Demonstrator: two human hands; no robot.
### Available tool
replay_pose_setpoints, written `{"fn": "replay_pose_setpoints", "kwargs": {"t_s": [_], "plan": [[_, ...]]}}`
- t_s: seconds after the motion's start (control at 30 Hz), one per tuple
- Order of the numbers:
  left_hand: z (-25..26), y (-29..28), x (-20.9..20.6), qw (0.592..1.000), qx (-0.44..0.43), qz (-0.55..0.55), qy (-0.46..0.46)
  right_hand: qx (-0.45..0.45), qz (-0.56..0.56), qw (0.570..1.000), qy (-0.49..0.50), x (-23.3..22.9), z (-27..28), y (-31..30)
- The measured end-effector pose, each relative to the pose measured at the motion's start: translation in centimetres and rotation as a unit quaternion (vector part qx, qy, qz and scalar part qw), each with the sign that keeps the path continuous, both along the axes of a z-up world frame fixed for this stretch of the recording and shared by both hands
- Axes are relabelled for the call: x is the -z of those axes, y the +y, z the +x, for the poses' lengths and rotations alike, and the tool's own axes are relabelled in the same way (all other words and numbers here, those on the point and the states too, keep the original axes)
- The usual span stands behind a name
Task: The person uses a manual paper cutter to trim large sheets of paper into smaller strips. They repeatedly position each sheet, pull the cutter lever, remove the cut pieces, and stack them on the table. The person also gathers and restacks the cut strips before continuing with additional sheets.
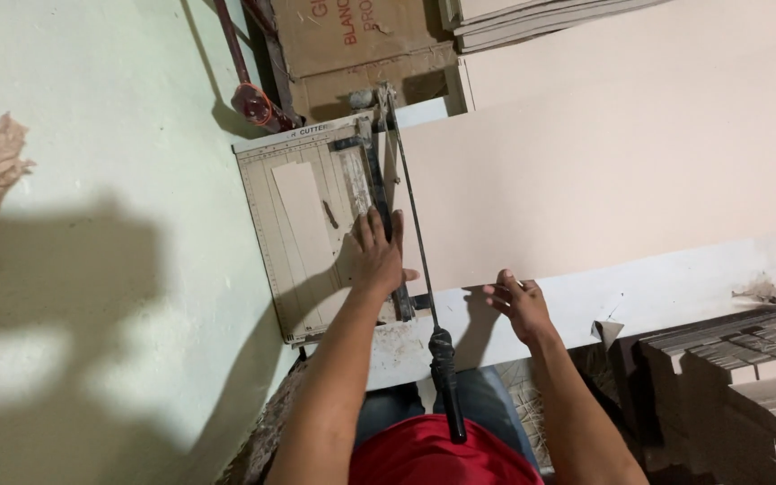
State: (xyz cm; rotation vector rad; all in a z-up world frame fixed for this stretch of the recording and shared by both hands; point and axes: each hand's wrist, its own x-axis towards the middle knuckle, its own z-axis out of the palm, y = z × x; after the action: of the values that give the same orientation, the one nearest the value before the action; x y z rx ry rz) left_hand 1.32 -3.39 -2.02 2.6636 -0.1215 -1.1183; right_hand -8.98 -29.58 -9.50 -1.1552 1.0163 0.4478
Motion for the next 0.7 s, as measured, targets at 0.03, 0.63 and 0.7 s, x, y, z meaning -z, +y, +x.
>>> {"fn": "replay_pose_setpoints", "kwargs": {"t_s": [0.03,0.63,0.7], "plan": [[0.2,-0.6,0.3,0.999,0.004,0.039,0.027,-0.032,-0.029,0.999,0.028,0.1,0.0,-0.1],[-0.5,-0.9,3.7,0.994,0.03,0.088,0.053,-0.615,-0.365,0.696,-0.064,-0.3,-13.2,10.2],[-0.1,-0.8,4.0,0.994,0.025,0.09,0.055,-0.622,-0.389,0.673,-0.091,1.2,-12.7,9.8]]}}
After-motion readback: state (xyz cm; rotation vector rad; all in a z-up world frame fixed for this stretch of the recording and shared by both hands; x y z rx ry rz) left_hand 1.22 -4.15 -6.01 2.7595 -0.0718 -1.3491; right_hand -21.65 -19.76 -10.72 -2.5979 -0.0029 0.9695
